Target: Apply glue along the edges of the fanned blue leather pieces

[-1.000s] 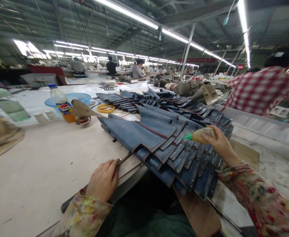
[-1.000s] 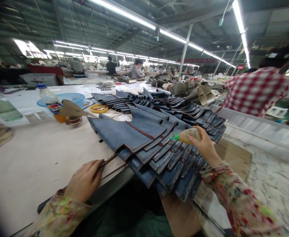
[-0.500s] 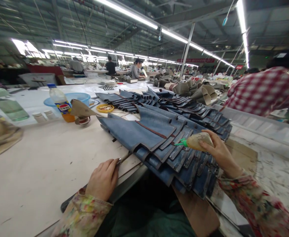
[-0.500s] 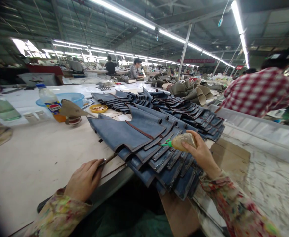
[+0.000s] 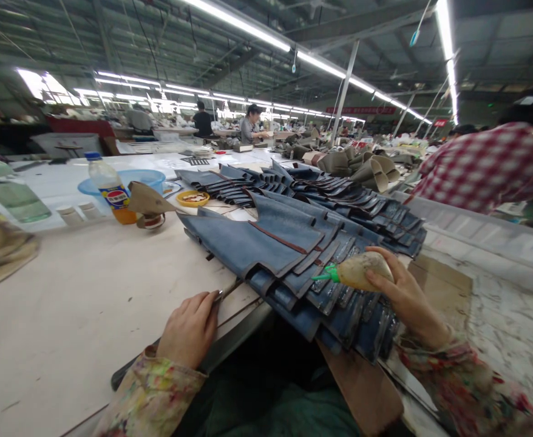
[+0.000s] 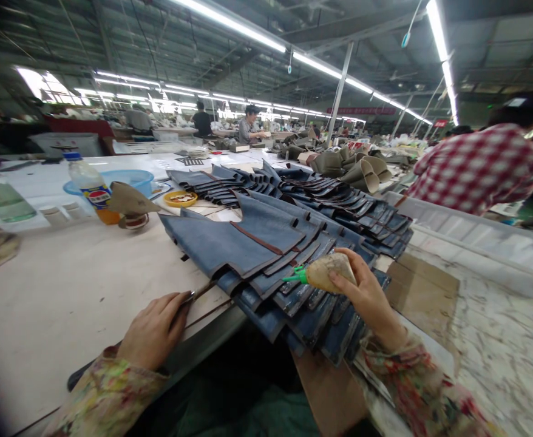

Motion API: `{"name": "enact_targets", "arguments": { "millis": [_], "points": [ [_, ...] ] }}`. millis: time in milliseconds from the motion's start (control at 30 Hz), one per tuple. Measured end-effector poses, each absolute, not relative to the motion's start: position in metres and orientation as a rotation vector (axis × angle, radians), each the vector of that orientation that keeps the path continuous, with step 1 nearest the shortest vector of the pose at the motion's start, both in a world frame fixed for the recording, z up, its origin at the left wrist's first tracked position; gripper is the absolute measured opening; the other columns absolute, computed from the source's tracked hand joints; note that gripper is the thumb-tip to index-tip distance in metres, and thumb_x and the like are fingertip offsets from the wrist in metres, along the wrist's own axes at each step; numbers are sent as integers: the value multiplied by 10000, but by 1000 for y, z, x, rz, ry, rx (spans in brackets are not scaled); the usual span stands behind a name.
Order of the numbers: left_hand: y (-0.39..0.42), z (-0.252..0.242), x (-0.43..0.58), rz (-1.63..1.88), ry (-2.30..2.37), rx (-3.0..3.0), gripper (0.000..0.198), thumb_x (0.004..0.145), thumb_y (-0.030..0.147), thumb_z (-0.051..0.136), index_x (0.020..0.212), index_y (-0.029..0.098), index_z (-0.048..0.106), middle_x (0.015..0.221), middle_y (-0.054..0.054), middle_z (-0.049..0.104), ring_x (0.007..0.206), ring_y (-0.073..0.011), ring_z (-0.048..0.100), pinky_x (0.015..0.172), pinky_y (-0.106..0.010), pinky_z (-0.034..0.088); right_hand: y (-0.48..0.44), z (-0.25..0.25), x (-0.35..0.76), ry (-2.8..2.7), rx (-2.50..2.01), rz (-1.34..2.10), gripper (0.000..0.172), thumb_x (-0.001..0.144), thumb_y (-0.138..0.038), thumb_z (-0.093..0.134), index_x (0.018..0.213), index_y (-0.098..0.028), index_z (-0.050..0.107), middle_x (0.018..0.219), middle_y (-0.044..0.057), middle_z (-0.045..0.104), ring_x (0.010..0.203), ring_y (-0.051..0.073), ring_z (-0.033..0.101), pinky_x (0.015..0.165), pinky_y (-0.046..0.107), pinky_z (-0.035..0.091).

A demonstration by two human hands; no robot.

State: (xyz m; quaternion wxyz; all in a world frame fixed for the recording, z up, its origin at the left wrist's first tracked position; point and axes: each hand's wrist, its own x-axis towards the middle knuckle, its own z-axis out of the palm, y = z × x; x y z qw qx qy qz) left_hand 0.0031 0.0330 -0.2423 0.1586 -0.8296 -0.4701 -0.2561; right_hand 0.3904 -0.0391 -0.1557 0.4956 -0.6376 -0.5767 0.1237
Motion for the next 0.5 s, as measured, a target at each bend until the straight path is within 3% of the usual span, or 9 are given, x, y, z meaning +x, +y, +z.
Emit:
{"name": "enact_targets", "arguments": {
  "millis": [500],
  "points": [
    [34,-243,2,-738,-1360,-2373,312,888,315,402,1098,162,574,1012,-79,630,891,-207,581,771,-336,467,-56,-150,360,-1437,-1457,283,450,744,-479,595,1121,-260,481,994,24,587,874,207,577,719,284,500]
  ]
}}
